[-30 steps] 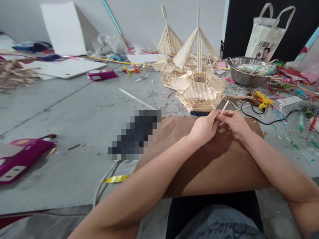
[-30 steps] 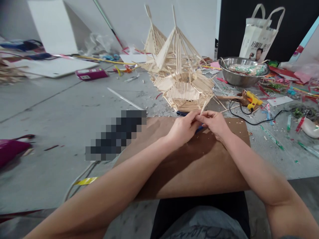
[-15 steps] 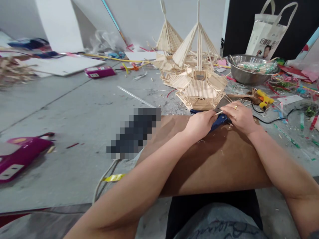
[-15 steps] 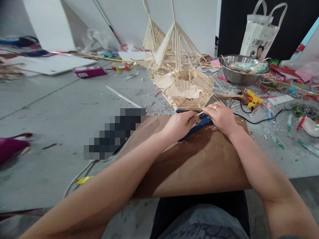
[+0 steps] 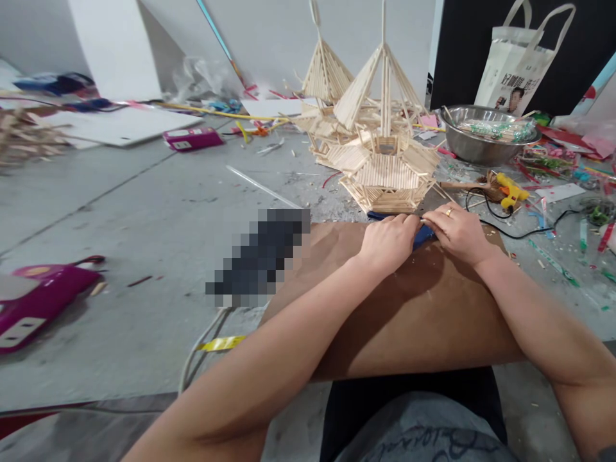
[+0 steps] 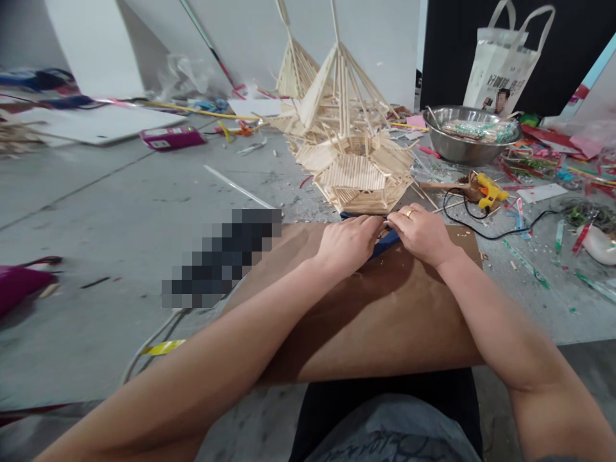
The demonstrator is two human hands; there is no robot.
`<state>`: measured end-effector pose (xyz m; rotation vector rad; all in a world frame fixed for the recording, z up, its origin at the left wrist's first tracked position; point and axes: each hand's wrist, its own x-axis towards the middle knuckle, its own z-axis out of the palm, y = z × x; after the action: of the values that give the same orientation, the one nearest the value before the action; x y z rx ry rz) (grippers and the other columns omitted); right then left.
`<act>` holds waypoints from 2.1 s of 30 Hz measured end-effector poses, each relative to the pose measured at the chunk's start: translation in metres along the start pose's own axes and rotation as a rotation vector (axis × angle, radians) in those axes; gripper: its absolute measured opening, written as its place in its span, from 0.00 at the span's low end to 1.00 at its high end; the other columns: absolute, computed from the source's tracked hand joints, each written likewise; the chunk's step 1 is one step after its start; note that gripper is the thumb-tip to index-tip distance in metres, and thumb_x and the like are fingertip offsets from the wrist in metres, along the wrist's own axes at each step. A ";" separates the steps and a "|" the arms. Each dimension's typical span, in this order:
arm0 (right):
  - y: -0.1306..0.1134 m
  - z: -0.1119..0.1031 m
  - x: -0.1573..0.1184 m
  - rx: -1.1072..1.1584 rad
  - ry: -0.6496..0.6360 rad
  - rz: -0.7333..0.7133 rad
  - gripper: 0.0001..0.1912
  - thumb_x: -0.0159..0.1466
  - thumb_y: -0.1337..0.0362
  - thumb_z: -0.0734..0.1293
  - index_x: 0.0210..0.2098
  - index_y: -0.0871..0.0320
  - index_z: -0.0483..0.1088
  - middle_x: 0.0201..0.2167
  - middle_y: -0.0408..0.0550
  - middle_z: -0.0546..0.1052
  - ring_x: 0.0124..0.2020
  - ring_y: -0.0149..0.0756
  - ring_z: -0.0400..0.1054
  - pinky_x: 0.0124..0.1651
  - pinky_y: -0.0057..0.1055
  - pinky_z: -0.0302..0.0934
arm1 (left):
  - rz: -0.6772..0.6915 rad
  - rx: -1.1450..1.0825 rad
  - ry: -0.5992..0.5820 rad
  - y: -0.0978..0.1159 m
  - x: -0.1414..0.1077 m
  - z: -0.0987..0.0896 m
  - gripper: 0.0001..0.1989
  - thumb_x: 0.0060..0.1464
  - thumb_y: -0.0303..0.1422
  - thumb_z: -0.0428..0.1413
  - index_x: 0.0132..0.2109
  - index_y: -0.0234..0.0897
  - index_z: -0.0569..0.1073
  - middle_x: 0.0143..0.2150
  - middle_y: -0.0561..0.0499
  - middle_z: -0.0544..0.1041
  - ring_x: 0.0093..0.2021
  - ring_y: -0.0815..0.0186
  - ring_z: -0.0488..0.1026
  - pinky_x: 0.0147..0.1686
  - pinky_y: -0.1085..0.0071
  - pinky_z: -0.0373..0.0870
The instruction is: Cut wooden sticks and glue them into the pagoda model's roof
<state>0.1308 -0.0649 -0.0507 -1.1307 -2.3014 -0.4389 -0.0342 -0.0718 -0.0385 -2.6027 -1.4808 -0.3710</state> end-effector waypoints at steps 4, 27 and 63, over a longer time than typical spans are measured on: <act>-0.001 0.000 -0.001 -0.004 -0.021 0.018 0.21 0.66 0.58 0.50 0.34 0.58 0.71 0.29 0.50 0.74 0.33 0.35 0.64 0.35 0.30 0.56 | 0.013 -0.007 -0.022 -0.001 0.000 -0.001 0.15 0.58 0.32 0.39 0.39 0.35 0.69 0.34 0.46 0.76 0.34 0.60 0.74 0.26 0.70 0.62; -0.015 0.011 -0.002 -0.013 -0.008 0.141 0.20 0.66 0.62 0.50 0.24 0.58 0.67 0.23 0.51 0.70 0.29 0.36 0.61 0.36 0.32 0.53 | -0.117 -0.040 -0.098 0.003 0.002 -0.003 0.16 0.57 0.34 0.39 0.39 0.36 0.70 0.35 0.44 0.77 0.34 0.58 0.75 0.30 0.67 0.65; 0.032 0.002 -0.004 -0.088 -0.130 0.667 0.14 0.59 0.59 0.58 0.31 0.56 0.74 0.27 0.52 0.76 0.29 0.40 0.69 0.29 0.32 0.56 | -0.100 -0.139 -0.155 -0.010 0.004 0.003 0.20 0.51 0.48 0.45 0.35 0.36 0.71 0.30 0.44 0.76 0.32 0.58 0.74 0.30 0.66 0.67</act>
<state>0.1580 -0.0474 -0.0531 -1.9109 -1.8579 -0.2081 -0.0406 -0.0626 -0.0402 -2.7267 -1.6977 -0.2980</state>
